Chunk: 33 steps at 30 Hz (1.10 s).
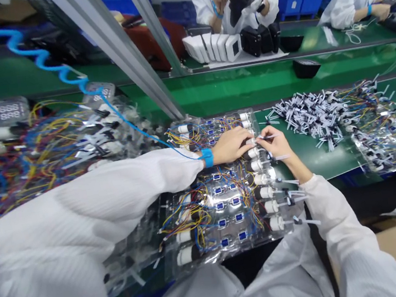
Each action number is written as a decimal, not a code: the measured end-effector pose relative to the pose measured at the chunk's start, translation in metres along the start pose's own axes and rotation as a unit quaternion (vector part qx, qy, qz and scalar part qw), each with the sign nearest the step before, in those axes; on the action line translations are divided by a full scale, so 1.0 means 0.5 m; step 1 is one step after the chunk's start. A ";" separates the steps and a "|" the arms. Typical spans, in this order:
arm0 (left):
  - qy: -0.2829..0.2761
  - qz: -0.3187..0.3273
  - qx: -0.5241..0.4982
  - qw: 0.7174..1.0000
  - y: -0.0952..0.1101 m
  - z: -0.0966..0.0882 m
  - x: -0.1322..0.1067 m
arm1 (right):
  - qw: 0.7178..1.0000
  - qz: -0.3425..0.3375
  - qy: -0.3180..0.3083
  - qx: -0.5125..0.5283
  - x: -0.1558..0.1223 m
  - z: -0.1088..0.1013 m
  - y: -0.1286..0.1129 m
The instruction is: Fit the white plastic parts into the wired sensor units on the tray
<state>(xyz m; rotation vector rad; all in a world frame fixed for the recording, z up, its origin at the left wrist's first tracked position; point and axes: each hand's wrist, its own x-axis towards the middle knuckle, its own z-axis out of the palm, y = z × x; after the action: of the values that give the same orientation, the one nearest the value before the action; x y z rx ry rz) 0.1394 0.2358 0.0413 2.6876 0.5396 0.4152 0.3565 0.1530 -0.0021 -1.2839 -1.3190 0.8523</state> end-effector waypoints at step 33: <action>-0.072 0.112 0.135 0.982 0.000 -0.040 0.039 | 0.907 0.029 -0.028 -0.420 0.055 -0.045 0.000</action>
<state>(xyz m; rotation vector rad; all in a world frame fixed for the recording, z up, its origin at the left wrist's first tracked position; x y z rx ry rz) 0.1494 0.2496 0.0633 3.0253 0.2679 0.2156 0.3820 0.1756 0.0074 -1.9697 -1.7886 0.3357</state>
